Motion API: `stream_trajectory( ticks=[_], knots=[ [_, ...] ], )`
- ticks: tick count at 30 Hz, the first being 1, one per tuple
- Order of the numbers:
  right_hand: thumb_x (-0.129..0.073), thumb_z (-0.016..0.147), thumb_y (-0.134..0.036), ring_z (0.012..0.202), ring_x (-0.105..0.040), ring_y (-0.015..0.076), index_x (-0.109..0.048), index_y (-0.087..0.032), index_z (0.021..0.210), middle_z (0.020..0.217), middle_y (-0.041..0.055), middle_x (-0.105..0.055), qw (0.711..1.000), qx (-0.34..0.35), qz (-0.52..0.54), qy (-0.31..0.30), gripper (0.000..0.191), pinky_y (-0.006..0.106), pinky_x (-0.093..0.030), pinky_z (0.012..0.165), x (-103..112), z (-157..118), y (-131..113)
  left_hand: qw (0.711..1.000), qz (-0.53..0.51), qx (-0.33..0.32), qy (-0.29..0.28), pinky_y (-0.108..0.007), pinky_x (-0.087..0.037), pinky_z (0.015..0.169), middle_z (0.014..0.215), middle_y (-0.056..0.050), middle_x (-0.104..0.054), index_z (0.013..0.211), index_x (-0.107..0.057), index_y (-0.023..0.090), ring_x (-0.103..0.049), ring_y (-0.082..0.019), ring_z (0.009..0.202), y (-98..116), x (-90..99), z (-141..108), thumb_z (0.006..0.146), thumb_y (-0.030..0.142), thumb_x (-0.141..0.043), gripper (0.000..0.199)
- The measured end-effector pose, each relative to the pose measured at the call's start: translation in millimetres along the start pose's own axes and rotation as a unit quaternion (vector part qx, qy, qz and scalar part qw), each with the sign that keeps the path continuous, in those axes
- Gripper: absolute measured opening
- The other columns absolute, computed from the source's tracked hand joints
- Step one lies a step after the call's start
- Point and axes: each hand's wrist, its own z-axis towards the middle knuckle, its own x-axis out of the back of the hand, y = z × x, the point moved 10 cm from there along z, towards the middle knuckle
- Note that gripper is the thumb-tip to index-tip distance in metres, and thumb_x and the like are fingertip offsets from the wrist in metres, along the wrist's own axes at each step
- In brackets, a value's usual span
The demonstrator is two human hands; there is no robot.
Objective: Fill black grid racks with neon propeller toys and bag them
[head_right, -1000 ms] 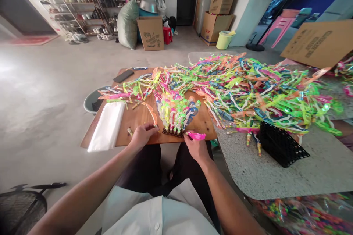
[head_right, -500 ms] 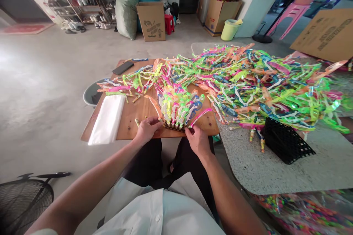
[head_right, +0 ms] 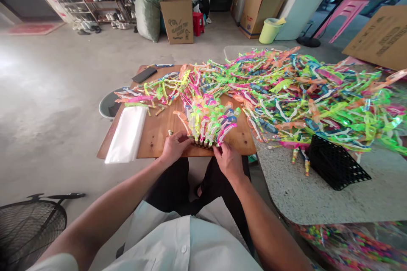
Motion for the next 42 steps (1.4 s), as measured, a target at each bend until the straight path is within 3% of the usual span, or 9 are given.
stream_trajectory(
  ticks=[6, 12, 17, 21, 29, 33, 37, 42],
  knots=[
    [-0.051, 0.1, -0.046, 0.08, -0.07, 0.0247, -0.069, -0.019, 0.091, 0.085, 0.0116, -0.075, 0.998, 0.009, 0.048, -0.037, 0.034, 0.03, -0.047, 0.073, -3, 5, 6, 0.994, 0.083, -0.063, -0.011, -0.025, -0.047, 0.072, 0.083, -0.002, -0.076, 0.091, -0.075, 0.021, -0.066, -0.016, 0.074, 6, 1.4, 5, 0.083, 0.04, -0.075, 0.021],
    [-0.059, 0.094, -0.045, 0.079, -0.07, 0.0241, -0.07, -0.021, 0.087, 0.083, 0.0083, -0.076, 0.987, -0.031, 0.135, -0.077, 0.027, 0.03, -0.047, 0.072, -4, 11, 16, 0.984, 0.134, -0.099, -0.067, -0.025, -0.043, 0.07, 0.085, -0.003, -0.075, 0.091, -0.071, 0.021, -0.066, -0.018, 0.075, 9, -5.5, 6, 0.089, 0.043, -0.069, 0.022],
    [-0.061, 0.092, -0.049, 0.069, -0.069, 0.0214, -0.067, -0.022, 0.074, 0.072, 0.0061, -0.074, 0.979, -0.089, 0.17, -0.066, 0.034, 0.029, -0.045, 0.067, -6, 7, 26, 0.969, 0.182, -0.139, -0.096, -0.026, -0.041, 0.069, 0.08, -0.004, -0.071, 0.086, -0.065, 0.021, -0.066, -0.019, 0.074, 21, -8.3, 0, 0.094, 0.041, -0.061, 0.021],
    [-0.06, 0.093, -0.048, 0.07, -0.069, 0.0214, -0.065, -0.021, 0.071, 0.073, 0.0067, -0.074, 0.988, -0.061, 0.134, -0.041, 0.034, 0.028, -0.044, 0.067, -3, 5, 20, 0.962, 0.198, -0.152, -0.11, -0.027, -0.042, 0.07, 0.084, -0.005, -0.071, 0.087, -0.062, 0.021, -0.067, -0.02, 0.076, 23, -10.2, -2, 0.096, 0.039, -0.059, 0.02],
    [-0.055, 0.097, -0.042, 0.075, -0.07, 0.0239, -0.069, -0.019, 0.08, 0.082, 0.0123, -0.075, 0.999, -0.025, 0.023, -0.03, 0.032, 0.03, -0.045, 0.069, 1, 5, 2, 0.957, 0.198, -0.186, -0.102, -0.025, -0.039, 0.066, 0.079, -0.005, -0.067, 0.083, -0.057, 0.02, -0.063, -0.018, 0.072, 23, -13.6, -4, 0.098, 0.038, -0.056, 0.024],
    [-0.056, 0.095, -0.041, 0.074, -0.072, 0.0242, -0.07, -0.02, 0.081, 0.081, 0.0109, -0.076, 0.993, -0.054, 0.089, -0.057, 0.028, 0.03, -0.048, 0.069, -5, 7, 9, 0.957, 0.191, -0.194, -0.095, -0.026, -0.041, 0.068, 0.081, -0.006, -0.068, 0.085, -0.062, 0.019, -0.063, -0.018, 0.073, 22, -14.2, -5, 0.097, 0.041, -0.056, 0.026],
    [-0.06, 0.093, -0.044, 0.059, -0.07, 0.0206, -0.071, -0.022, 0.088, 0.073, 0.0039, -0.075, 0.962, -0.123, 0.219, -0.108, 0.025, 0.028, -0.051, 0.062, -21, 6, 24, 0.97, 0.166, -0.161, -0.073, -0.025, -0.044, 0.07, 0.08, -0.004, -0.07, 0.088, -0.067, 0.021, -0.064, -0.016, 0.071, 15, -10.2, -5, 0.095, 0.043, -0.06, 0.025],
    [-0.061, 0.092, -0.044, 0.059, -0.071, 0.02, -0.069, -0.022, 0.084, 0.072, 0.0026, -0.075, 0.96, -0.112, 0.244, -0.085, 0.025, 0.029, -0.052, 0.063, -19, 4, 26, 0.973, 0.156, -0.163, -0.05, -0.025, -0.044, 0.07, 0.079, -0.004, -0.071, 0.087, -0.07, 0.021, -0.065, -0.016, 0.072, 15, -7.9, -11, 0.095, 0.043, -0.061, 0.025]
  ],
)
